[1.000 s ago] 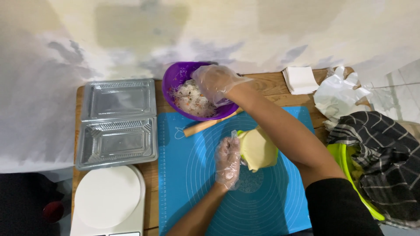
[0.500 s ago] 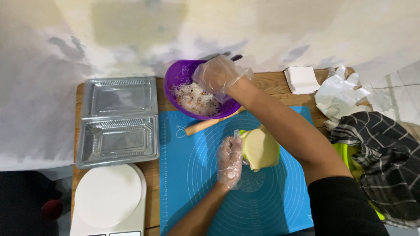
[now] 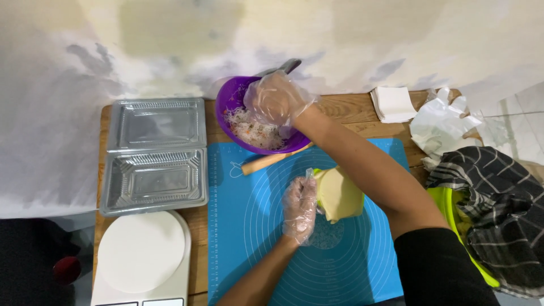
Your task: Rolling out dough, filling it with a savory mixture, and using a plastic mold to shape and seal pastels.
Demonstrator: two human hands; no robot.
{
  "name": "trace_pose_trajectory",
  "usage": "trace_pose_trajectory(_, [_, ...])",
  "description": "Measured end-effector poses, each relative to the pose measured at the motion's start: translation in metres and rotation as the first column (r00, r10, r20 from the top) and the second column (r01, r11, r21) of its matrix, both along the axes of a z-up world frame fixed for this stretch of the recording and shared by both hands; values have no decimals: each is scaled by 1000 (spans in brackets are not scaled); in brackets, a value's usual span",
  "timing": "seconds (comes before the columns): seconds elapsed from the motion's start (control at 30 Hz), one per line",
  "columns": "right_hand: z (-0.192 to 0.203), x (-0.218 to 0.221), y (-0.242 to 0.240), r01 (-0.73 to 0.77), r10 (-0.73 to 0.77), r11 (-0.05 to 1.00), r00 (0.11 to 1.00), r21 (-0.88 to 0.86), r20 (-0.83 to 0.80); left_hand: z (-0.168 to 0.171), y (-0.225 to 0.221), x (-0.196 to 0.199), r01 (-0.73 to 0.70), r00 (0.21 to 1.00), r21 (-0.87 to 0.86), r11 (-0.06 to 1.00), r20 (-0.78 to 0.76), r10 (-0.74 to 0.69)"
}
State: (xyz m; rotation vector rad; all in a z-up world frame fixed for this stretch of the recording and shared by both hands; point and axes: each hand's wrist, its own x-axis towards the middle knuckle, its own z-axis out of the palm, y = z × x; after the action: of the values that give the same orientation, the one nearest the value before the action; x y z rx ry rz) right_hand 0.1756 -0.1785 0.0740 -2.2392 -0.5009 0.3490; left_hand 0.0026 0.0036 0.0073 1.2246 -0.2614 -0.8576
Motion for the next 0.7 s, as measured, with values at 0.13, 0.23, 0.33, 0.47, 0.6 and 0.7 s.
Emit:
trace_pose_trajectory(0.13, [0,3,-1,-128,126,956,992,262,24,2,0,0,-28,1000,-6,1000,7,28])
trace_pose_trajectory(0.23, [2,3,-8,-206,202,882,978,424,55,-2,-3,0,-36,999,-6,999,17,36])
trace_pose_trajectory(0.33, [4,-1,-17,-274,268,775,958,570,97,6,0,0,-52,998,-22,998,26,53])
trace_pose_trajectory(0.47, [12,-1,-33,-359,340,563,922,744,188,-2,-1,2,-32,999,-30,999,11,32])
trace_pose_trajectory(0.6, [15,-5,-45,-402,368,396,893,825,258,-13,1,-2,0,997,-98,995,72,7])
trace_pose_trajectory(0.7, [9,-12,-56,-470,281,522,883,712,376,-11,2,-3,-25,998,-165,986,54,35])
